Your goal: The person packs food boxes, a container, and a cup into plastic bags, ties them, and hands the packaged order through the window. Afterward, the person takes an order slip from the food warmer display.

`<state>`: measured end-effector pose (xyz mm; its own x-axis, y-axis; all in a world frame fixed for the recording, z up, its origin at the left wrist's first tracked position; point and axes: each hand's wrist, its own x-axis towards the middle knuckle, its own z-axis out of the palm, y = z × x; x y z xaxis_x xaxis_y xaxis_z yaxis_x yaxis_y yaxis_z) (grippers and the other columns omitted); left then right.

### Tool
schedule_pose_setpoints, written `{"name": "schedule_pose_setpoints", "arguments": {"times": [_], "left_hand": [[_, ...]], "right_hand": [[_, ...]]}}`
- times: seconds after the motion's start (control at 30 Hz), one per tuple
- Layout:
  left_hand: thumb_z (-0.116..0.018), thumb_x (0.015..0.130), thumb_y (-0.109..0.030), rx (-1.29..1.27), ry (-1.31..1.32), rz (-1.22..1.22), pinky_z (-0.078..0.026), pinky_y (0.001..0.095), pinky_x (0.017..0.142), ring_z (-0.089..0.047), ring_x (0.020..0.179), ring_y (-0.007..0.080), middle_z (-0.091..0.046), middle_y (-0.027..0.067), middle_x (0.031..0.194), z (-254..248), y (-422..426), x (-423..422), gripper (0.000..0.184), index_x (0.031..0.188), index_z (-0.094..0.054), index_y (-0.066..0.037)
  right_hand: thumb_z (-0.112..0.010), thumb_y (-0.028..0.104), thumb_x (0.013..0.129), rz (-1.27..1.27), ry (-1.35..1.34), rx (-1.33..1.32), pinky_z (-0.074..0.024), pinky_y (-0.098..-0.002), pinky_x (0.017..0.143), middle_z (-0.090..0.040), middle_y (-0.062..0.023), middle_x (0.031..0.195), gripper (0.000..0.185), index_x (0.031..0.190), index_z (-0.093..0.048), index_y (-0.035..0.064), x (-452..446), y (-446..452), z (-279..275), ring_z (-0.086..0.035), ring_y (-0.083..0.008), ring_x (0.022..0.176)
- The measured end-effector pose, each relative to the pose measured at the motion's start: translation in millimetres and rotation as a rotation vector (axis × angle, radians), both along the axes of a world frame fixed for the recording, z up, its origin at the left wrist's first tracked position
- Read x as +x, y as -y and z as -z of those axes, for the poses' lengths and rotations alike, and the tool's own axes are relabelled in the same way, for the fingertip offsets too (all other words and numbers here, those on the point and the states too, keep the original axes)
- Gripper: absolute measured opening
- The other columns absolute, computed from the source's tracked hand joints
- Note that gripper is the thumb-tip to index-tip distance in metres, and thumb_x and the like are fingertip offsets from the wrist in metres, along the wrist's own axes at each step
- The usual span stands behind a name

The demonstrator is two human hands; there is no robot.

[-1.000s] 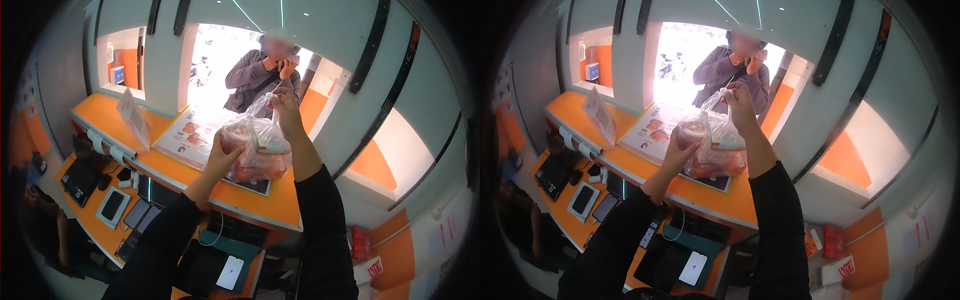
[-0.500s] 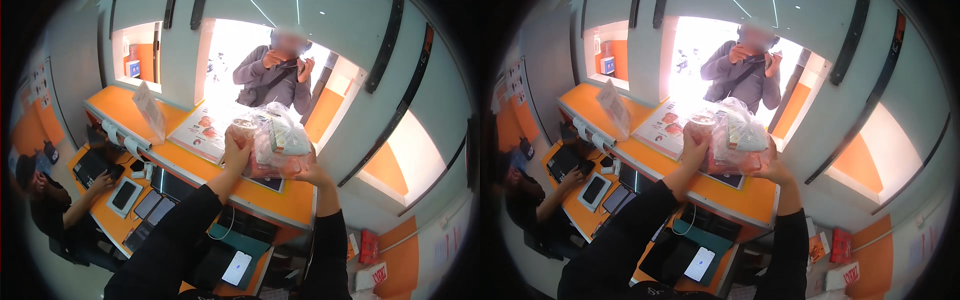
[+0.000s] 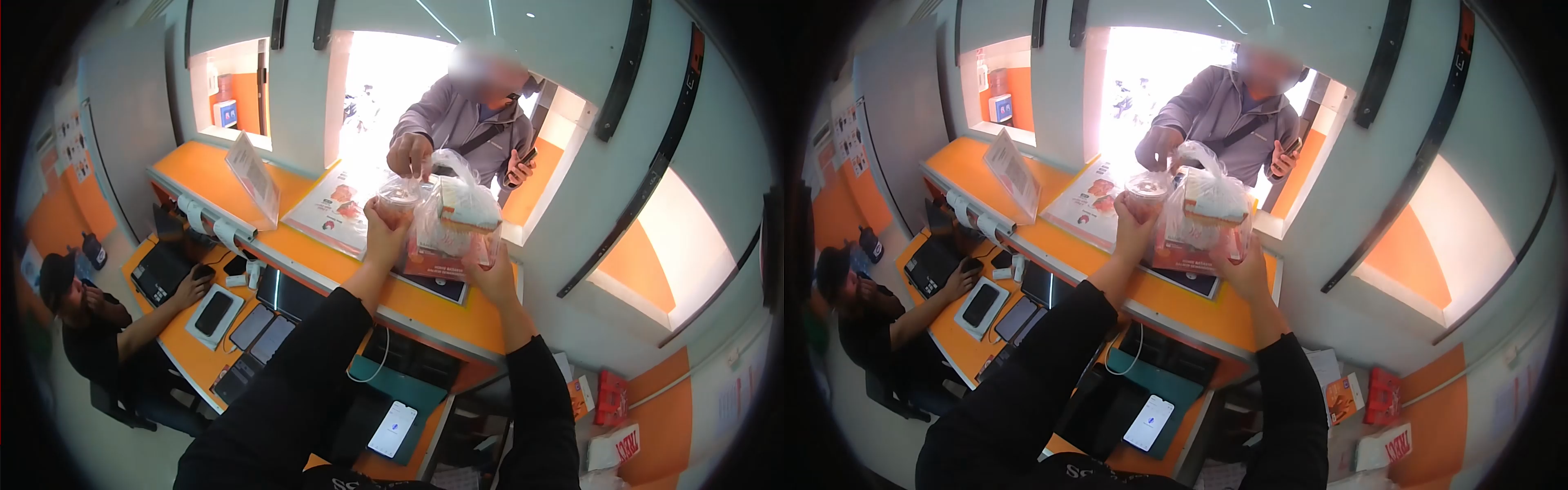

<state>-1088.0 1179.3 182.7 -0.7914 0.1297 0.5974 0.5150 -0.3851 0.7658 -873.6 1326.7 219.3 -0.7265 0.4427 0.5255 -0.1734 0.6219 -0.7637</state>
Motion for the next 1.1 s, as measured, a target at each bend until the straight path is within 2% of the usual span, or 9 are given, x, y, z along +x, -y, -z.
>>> {"name": "schedule_pose_setpoints", "arguments": {"times": [0.13, 0.43, 0.67, 0.8, 0.83, 0.87, 0.93, 1.03, 1.1], "left_hand": [[-0.079, 0.080, -0.012, -0.076, 0.072, 0.056, -0.046, 0.0361, 0.101, -0.054, 0.120, 0.0280, -0.050, 0.0220, 0.131, -4, 7, 0, 0.080, 0.139, -0.026, 0.003], [-0.078, 0.080, -0.014, -0.046, 0.042, 0.129, -0.039, 0.0375, 0.109, -0.045, 0.131, 0.0324, -0.042, 0.0250, 0.139, 3, 13, -6, 0.088, 0.146, -0.024, 0.009], [-0.070, 0.087, -0.023, -0.347, -0.203, -0.206, -0.025, 0.0438, 0.118, -0.029, 0.143, 0.0394, -0.029, 0.0312, 0.151, -7, 54, 20, 0.084, 0.148, -0.024, 0.010], [-0.062, 0.095, -0.016, -0.387, -0.652, -0.280, -0.027, 0.0445, 0.117, -0.032, 0.142, 0.0351, -0.030, 0.0201, 0.155, -6, 133, 61, 0.060, 0.147, -0.036, -0.001], [-0.060, 0.097, -0.019, -0.572, -0.582, -0.215, -0.027, 0.0448, 0.117, -0.032, 0.142, 0.0345, -0.030, 0.0191, 0.156, -22, 168, 99, 0.057, 0.146, -0.037, -0.001], [-0.057, 0.098, -0.020, -0.400, -0.483, -0.072, -0.026, 0.0437, 0.117, -0.031, 0.143, 0.0326, -0.030, 0.0183, 0.156, -33, 184, 132, 0.060, 0.149, -0.032, -0.001], [-0.052, 0.098, -0.012, -0.219, -0.328, 0.104, -0.024, 0.0416, 0.119, -0.033, 0.143, 0.0270, -0.033, 0.0163, 0.154, -24, 220, 181, 0.061, 0.150, -0.024, 0.002], [-0.051, 0.099, -0.021, -0.420, -0.451, 0.034, -0.030, 0.0458, 0.115, -0.037, 0.140, 0.0312, -0.035, 0.0191, 0.150, 6, 289, 231, 0.056, 0.145, -0.030, 0.002], [-0.050, 0.100, -0.022, -0.599, -0.441, -0.027, -0.032, 0.0465, 0.113, -0.040, 0.137, 0.0325, -0.037, 0.0192, 0.148, 28, 331, 257, 0.054, 0.145, -0.031, 0.001]], "right_hand": [[-0.086, 0.029, 0.074, 0.144, -0.014, 0.010, -0.0495, -0.0374, 0.087, -0.058, -0.0154, 0.109, 0.062, 0.115, -0.050, -0.0008, -3, 9, 3, -0.059, -0.0240, 0.103], [-0.087, 0.030, 0.072, 0.083, -0.136, 0.020, -0.0476, -0.0397, 0.088, -0.054, -0.0163, 0.110, 0.071, 0.118, -0.044, -0.0018, -10, -1, 24, -0.057, -0.0268, 0.101], [-0.087, 0.030, 0.073, 0.077, -0.143, 0.154, -0.0483, -0.0409, 0.089, -0.055, -0.0170, 0.112, 0.071, 0.121, -0.045, -0.0002, 0, -2, 19, -0.058, -0.0288, 0.103], [-0.081, 0.026, 0.082, -0.199, -0.330, -0.005, -0.0508, -0.0372, 0.090, -0.057, -0.0111, 0.117, 0.062, 0.128, -0.046, 0.0021, -2, -6, 30, -0.058, -0.0214, 0.107], [-0.080, 0.025, 0.081, -0.140, -0.230, -0.023, -0.0523, -0.0392, 0.087, -0.060, -0.0140, 0.118, 0.060, 0.128, -0.051, 0.0004, -3, -13, 37, -0.061, -0.0220, 0.105], [-0.079, 0.029, 0.080, -0.188, -0.117, 0.177, -0.0534, -0.0406, 0.084, -0.062, -0.0182, 0.115, 0.060, 0.128, -0.055, 0.0019, 14, -16, 25, -0.063, -0.0237, 0.102], [-0.072, 0.032, 0.084, 0.260, -0.010, 0.182, -0.0495, -0.0430, 0.088, -0.055, -0.0279, 0.120, 0.060, 0.135, -0.053, 0.0069, 34, 13, 31, -0.058, -0.0391, 0.107], [-0.069, 0.026, 0.086, 0.533, -0.048, 0.190, -0.0477, -0.0443, 0.089, -0.053, -0.0268, 0.117, 0.052, 0.130, -0.053, 0.0048, 87, 65, 56, -0.055, -0.0413, 0.104], [-0.067, 0.015, 0.087, 0.462, -0.501, -0.012, -0.0489, -0.0399, 0.083, -0.053, -0.0200, 0.108, 0.038, 0.120, -0.052, 0.0023, 133, 120, 52, -0.058, -0.0319, 0.096]]}}
